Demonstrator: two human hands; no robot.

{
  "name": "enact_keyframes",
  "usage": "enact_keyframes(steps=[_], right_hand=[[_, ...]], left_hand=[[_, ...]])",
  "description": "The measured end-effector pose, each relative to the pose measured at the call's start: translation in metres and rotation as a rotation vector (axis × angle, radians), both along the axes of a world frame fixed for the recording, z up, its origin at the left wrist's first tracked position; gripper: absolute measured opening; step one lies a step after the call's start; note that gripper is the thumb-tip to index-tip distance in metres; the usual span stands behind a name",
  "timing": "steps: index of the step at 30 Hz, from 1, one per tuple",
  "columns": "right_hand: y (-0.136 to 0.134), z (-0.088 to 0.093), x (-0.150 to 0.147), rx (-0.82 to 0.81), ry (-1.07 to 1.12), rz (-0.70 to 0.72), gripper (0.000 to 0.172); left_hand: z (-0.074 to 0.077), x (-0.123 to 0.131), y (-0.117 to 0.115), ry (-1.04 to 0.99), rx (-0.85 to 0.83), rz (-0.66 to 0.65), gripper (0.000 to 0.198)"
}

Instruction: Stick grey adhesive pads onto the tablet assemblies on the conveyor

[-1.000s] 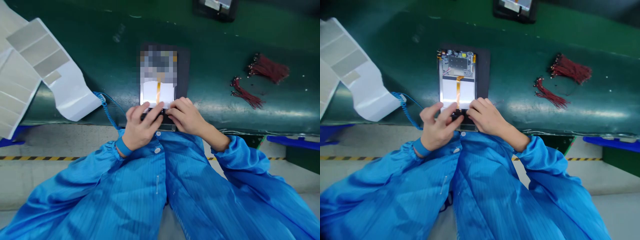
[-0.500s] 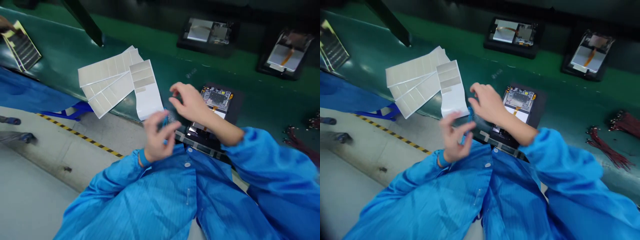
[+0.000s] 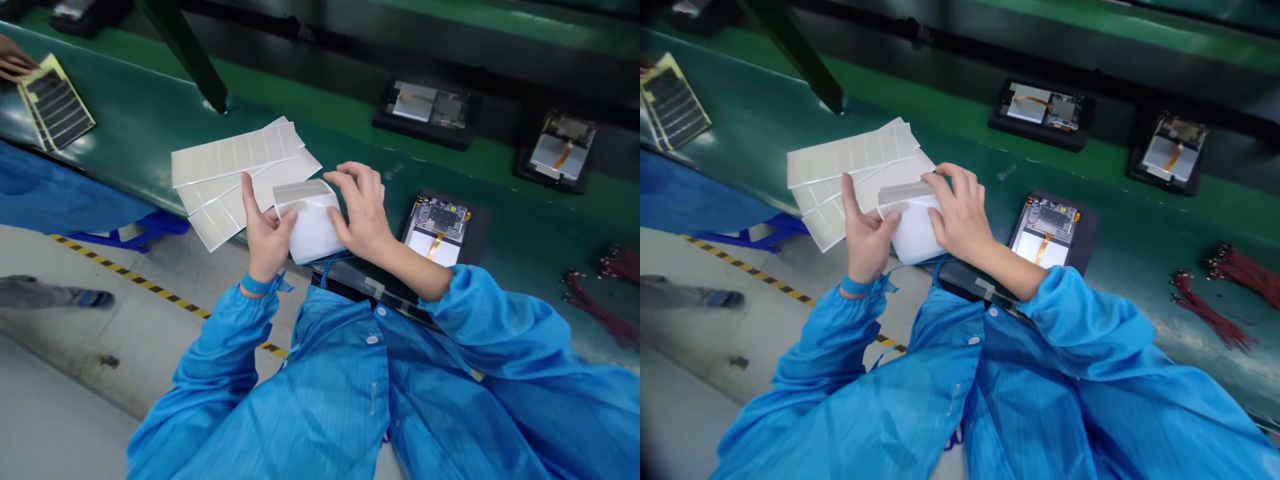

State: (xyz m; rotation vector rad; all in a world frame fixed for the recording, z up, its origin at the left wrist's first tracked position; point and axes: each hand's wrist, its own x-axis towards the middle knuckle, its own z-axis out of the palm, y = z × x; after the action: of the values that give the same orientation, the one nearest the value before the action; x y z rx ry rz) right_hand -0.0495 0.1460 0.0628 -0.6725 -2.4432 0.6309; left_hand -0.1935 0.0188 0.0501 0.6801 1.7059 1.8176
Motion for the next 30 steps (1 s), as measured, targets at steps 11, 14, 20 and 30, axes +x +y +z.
enact_keyframes(steps=[11,14,20,30], right_hand=[[-0.016,0.028,0.036,-0.183,0.119,0.064,0.022],[-0.019,0.033,0.042,-0.176,0.122,0.041,0.018],[-0.021,0.024,0.041,0.112,0.074,-0.053,0.026],[-0.025,0.06,0.128,0.121,0.309,-0.244,0.015]], left_hand=[[0.033,0.039,-0.007,0.317,-0.038,-0.04,0.035],[0.035,0.044,-0.005,0.369,-0.049,0.018,0.034],[0.035,0.063,-0.002,0.428,-0.047,0.048,0.035],[0.014,-0.044,0.059,0.319,-0.056,0.003,0.02]])
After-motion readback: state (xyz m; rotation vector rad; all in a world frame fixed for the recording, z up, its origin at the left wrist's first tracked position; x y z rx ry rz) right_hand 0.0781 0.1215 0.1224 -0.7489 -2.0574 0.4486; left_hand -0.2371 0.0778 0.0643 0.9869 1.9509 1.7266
